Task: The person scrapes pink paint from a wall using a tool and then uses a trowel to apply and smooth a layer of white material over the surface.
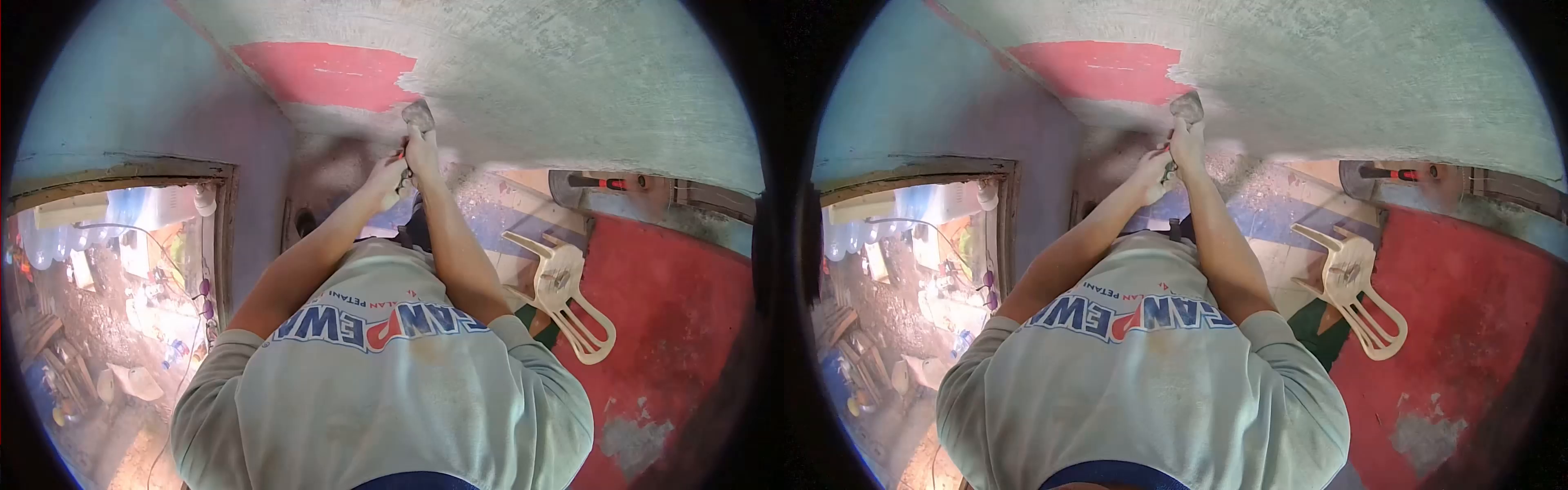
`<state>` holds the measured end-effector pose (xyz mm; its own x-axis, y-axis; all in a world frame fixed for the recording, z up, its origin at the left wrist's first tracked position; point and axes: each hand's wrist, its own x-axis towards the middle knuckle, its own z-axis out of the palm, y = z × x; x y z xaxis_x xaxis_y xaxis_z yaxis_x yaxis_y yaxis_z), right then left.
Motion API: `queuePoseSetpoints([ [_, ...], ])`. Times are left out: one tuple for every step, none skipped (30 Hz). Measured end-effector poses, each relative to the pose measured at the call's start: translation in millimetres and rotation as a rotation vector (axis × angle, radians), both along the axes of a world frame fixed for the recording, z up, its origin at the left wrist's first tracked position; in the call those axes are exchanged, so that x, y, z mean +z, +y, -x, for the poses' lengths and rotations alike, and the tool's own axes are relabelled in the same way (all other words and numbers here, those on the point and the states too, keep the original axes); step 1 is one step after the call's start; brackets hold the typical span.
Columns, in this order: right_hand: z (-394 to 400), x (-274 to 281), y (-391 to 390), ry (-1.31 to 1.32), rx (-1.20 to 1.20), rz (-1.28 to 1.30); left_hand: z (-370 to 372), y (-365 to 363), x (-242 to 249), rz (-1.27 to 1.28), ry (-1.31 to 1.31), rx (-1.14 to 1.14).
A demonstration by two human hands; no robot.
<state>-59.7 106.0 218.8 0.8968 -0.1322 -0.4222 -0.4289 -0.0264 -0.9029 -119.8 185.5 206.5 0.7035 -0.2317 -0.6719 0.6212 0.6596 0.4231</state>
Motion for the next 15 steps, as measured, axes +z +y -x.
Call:
queuePoseSetpoints([
  [-3.0, -0.1, -1.7, 0.032, 0.019, -0.022, -3.1, -1.2, 0.7, 0.001, -0.008, -0.004],
  [-5.8, 0.2, -4.0, 0.069, 0.038, -0.044, -4.4, -3.4, 1.4, 0.004, -0.012, -0.007],
  [-6.8, 0.4, -6.6, 0.104, 0.057, -0.065, -3.2, -5.5, 2.7, 0.007, -0.017, -0.010],
  [-7.8, -3.2, -10.6, 0.100, 0.056, 0.004, -2.5, -7.4, 5.0, 0.098, -0.050, -0.007],
  [-9.1, -5.7, -14.9, 0.106, 0.061, -0.017, -3.6, -12.1, 8.4, 0.065, -0.041, 0.010],
  [-9.6, -7.8, -20.2, 0.112, 0.072, -0.035, -2.8, -20.1, 12.4, 0.035, -0.032, 0.035],
  [-10.2, -7.5, -24.2, 0.124, 0.088, -0.048, -1.6, -26.7, 15.5, 0.009, -0.016, 0.065],
  [-10.6, -7.2, -24.1, 0.141, 0.054, 0.049, -1.8, -30.4, 12.7, -0.016, -0.052, 0.059],
  [-13.1, -11.4, -26.6, 0.112, 0.087, 0.016, -2.3, -31.7, 11.8, 0.005, -0.050, 0.062],
  [-17.2, -16.2, -28.1, 0.084, 0.114, -0.023, -2.6, -31.6, 10.4, 0.021, -0.049, 0.058],
  [-21.6, -21.3, -28.8, 0.052, 0.133, -0.067, -4.8, -30.3, 9.2, 0.033, -0.051, 0.045],
  [-22.3, -26.6, -32.4, 0.071, 0.144, -0.072, -6.6, -30.5, 8.0, 0.022, -0.044, 0.032],
  [-24.4, -23.1, -34.8, 0.086, 0.153, -0.075, -11.5, -31.3, 6.9, 0.012, -0.042, 0.017],
  [-30.6, -18.0, -37.1, 0.093, 0.162, -0.078, -17.8, -33.7, 7.2, 0.002, -0.049, 0.001],
  [-37.2, -21.7, -40.6, 0.076, 0.172, -0.064, -21.5, -37.3, 7.5, 0.002, -0.056, 0.018],
])
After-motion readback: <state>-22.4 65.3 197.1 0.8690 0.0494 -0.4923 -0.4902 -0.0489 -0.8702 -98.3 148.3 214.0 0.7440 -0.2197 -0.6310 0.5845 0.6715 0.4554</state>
